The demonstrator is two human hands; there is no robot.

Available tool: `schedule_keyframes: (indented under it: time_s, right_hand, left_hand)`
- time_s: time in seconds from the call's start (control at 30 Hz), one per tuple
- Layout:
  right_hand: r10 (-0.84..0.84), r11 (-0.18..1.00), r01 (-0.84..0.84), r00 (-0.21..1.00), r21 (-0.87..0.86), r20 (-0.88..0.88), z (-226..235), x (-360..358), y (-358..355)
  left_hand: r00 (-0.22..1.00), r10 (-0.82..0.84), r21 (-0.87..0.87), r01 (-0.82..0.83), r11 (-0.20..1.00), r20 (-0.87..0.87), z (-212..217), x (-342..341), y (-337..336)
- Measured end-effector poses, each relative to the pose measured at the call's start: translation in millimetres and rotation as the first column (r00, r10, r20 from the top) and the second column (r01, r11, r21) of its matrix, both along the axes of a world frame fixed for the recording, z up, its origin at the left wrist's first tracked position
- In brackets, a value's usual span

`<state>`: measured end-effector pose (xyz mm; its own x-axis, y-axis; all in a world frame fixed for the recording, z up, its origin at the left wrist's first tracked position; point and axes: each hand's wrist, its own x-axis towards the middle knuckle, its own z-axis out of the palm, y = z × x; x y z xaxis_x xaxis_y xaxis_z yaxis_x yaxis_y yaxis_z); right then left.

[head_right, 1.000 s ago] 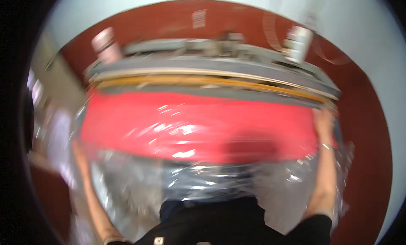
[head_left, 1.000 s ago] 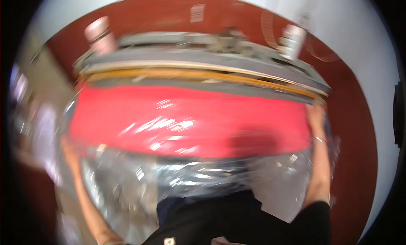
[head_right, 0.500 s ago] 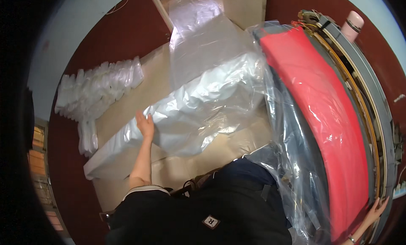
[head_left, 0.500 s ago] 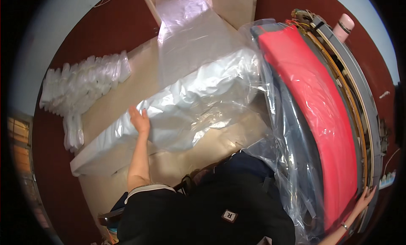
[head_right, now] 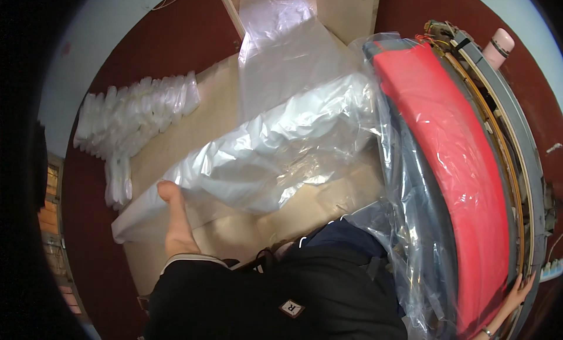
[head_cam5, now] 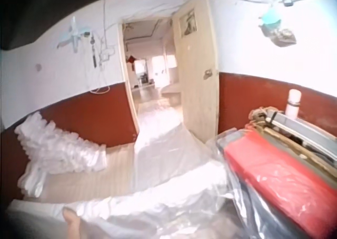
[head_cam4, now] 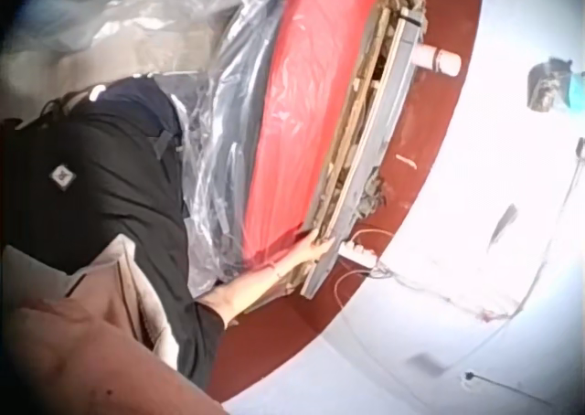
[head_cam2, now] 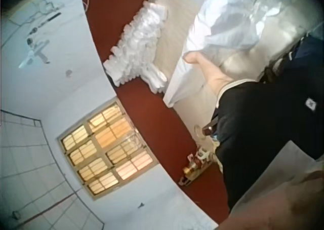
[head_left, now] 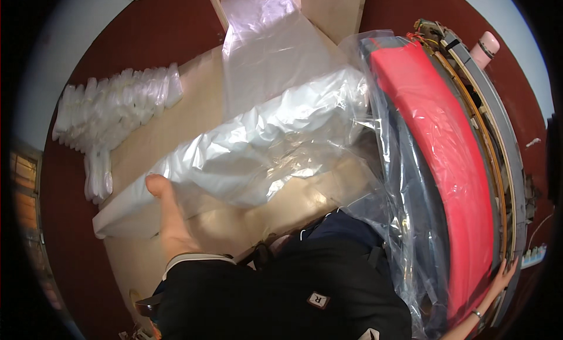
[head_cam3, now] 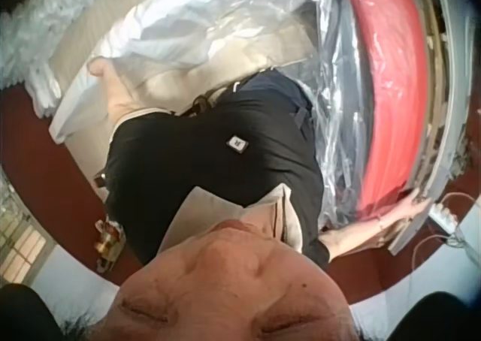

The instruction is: The person repeatedly places plastic film on a sealing machine to seal and detach plastic bags, then picks up and holds a smartphone.

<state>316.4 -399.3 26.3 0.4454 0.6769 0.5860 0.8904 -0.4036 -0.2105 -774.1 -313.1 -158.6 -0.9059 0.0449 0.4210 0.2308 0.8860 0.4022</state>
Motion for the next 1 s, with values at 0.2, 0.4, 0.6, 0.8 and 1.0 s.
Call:
schedule_keyframes:
  time_s: [0.2, 0.4, 0.6, 0.8, 1.0]
  right_hand:
    - [0.300, 0.953, -0.304, 0.934, 0.010, -0.194, 21.9, -80.3, 59.5]
    - [0.608, 0.728, -0.685, 0.621, 0.034, -0.495, 70.4, -272.3, 127.0]
    - [0.720, 0.395, -0.667, -0.202, 0.632, -0.664, 91.5, -358.7, 147.2]
    - [0.675, 0.300, -0.859, -0.117, 0.416, -0.729, 51.8, -345.2, 107.6]
    - [0.525, 0.705, -0.621, 0.134, 0.342, -0.840, 35.4, -265.9, 20.3]
  left_hand:
    - [0.413, -0.883, 0.590, 0.778, 0.216, -0.222, 110.1, 123.7, 135.4]
    - [-0.713, -0.701, 0.744, 0.477, -0.467, 0.016, 279.0, 421.5, 165.1]
    - [-0.894, -0.268, -0.228, 0.363, -0.904, -0.360, 360.3, 567.2, 135.8]
    - [-0.483, -0.444, 0.106, 0.578, -0.809, -0.755, 419.4, 576.2, 205.7]
    - [-0.110, -0.351, 0.011, 0.946, -0.323, -0.930, 443.6, 568.1, 274.2]
